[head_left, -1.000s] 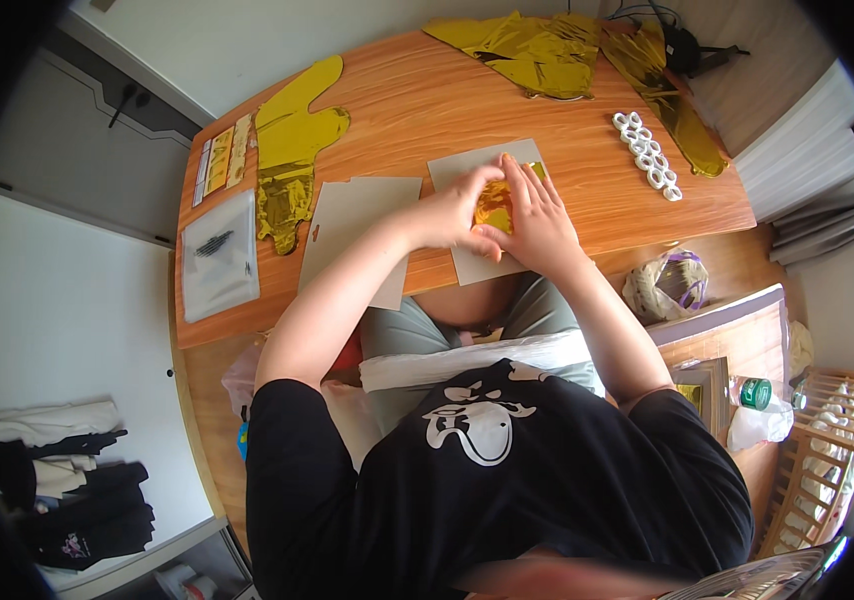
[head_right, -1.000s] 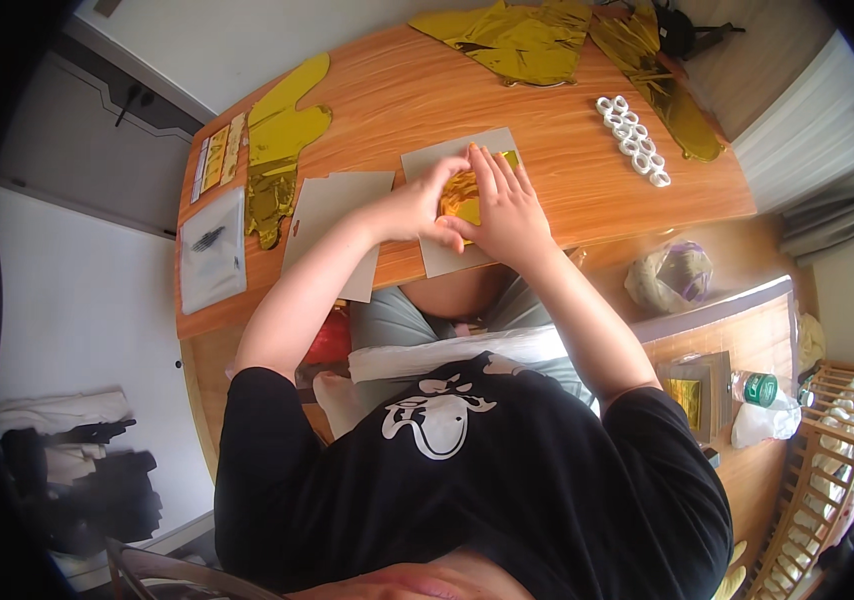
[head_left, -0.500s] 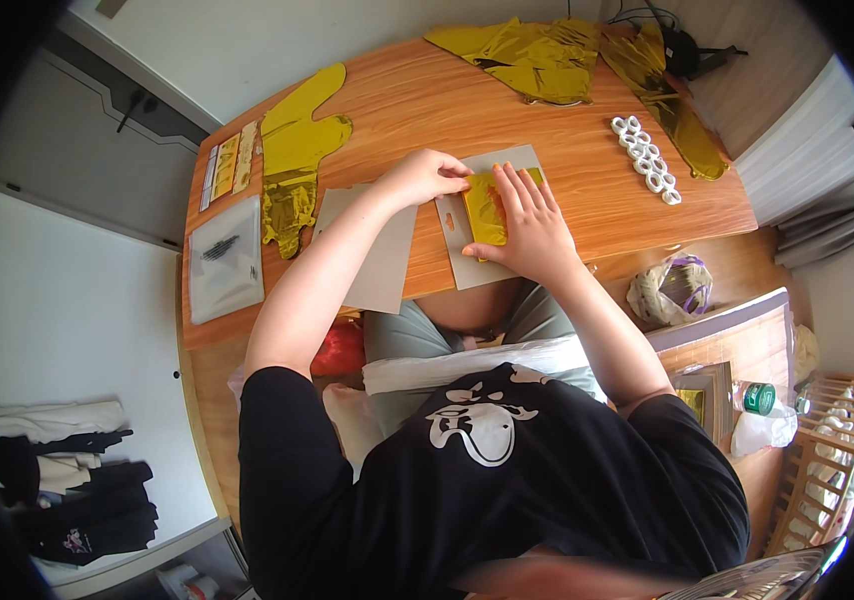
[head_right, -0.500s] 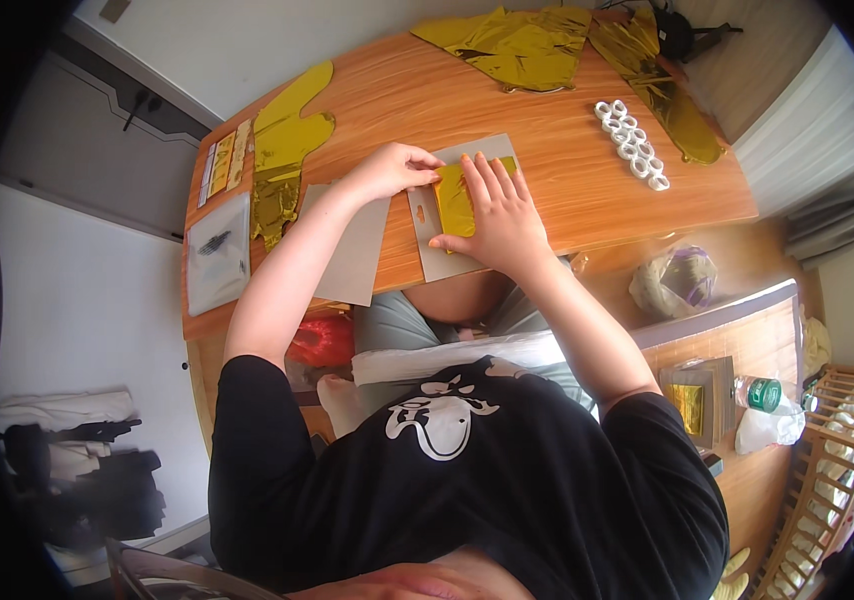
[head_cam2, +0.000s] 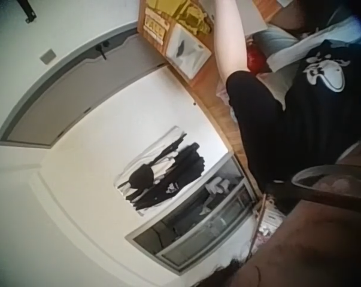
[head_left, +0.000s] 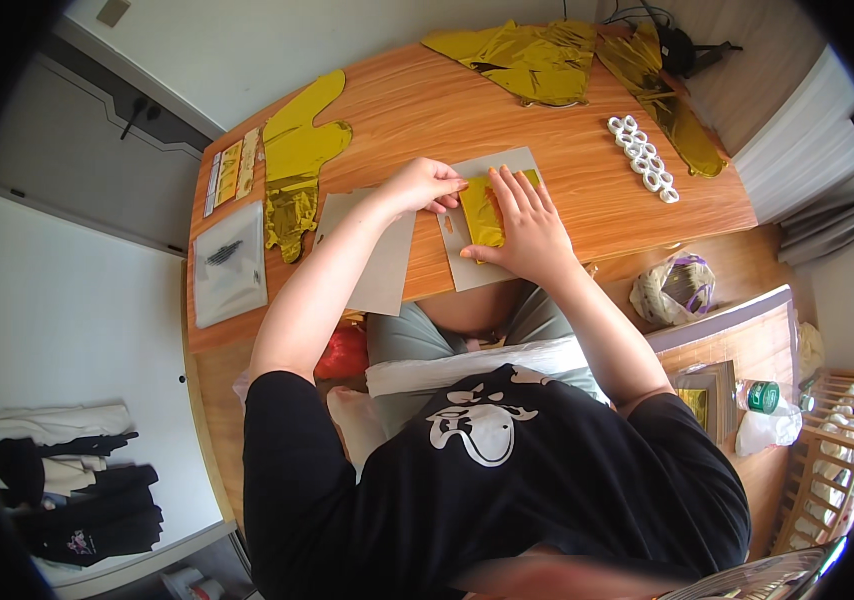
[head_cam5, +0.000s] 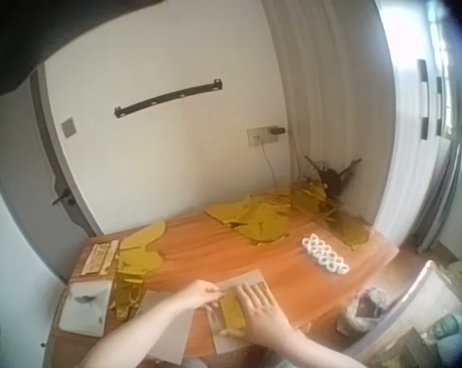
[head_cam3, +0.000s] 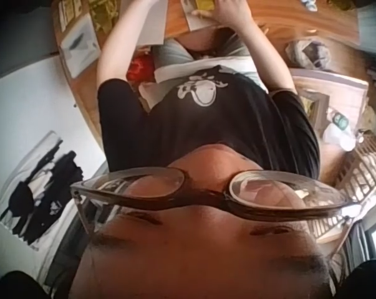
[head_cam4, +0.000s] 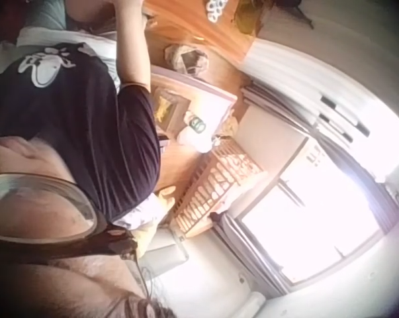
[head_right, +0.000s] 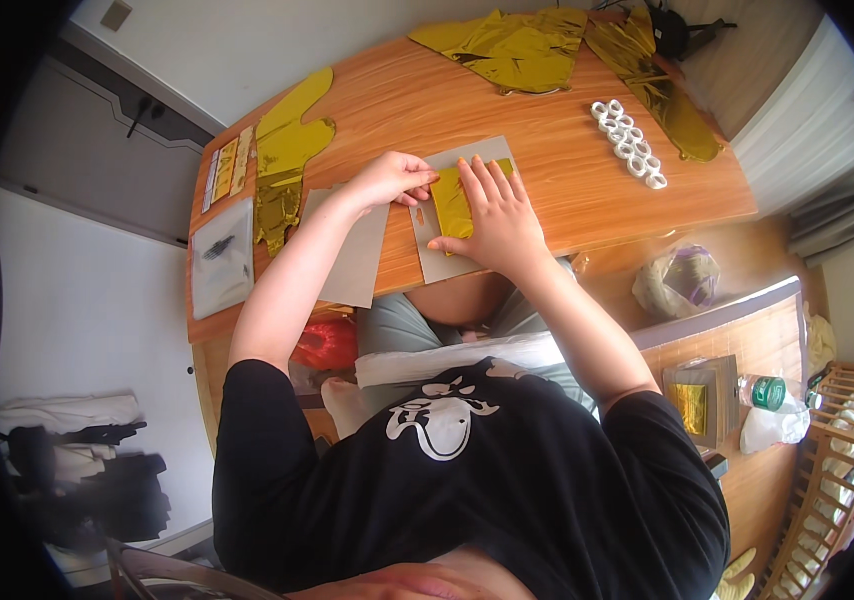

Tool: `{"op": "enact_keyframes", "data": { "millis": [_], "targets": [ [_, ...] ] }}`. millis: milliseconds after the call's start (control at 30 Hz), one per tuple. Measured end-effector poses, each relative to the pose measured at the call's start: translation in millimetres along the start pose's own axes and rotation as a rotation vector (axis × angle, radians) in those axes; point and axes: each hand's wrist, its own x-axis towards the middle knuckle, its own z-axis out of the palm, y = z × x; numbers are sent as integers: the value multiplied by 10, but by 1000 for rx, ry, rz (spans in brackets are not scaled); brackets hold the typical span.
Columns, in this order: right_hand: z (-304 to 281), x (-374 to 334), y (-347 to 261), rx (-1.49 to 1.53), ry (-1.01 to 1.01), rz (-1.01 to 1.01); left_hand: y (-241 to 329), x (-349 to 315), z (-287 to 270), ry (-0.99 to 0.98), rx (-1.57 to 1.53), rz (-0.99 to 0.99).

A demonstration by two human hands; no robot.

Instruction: Folding gold foil sheets and placing them into plastic packaging sleeves with cardboard backings.

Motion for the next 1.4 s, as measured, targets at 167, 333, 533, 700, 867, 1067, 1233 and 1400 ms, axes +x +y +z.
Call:
{"op": "enact_keyframes", "data": {
  "millis": [167,333,533,700,867,1067,1233,1400],
  "targets": [
    [10,6,9,-32,-34,-11,74,58,-19,-7,137,-59],
    [42,7,26,-57,-56,-14,145,72,-45,-3,162,-53],
    [36,11,24,-75,-68,-19,45,63,-42,84,134,-10],
    [35,48,9,-72,-93,-26,-7,148,-37,103,388,78],
    [2,85,-21,-65,-158,11,-27,63,23,231,568,214],
    [-31,108,-59,-71,-185,27,-123,-70,98,415,455,357],
    [5,96,-24,-74,-170,36,-114,-186,245,571,705,536],
    [1,110,-48,-74,-189,21,-176,-397,308,629,1062,656]
  ]
}}
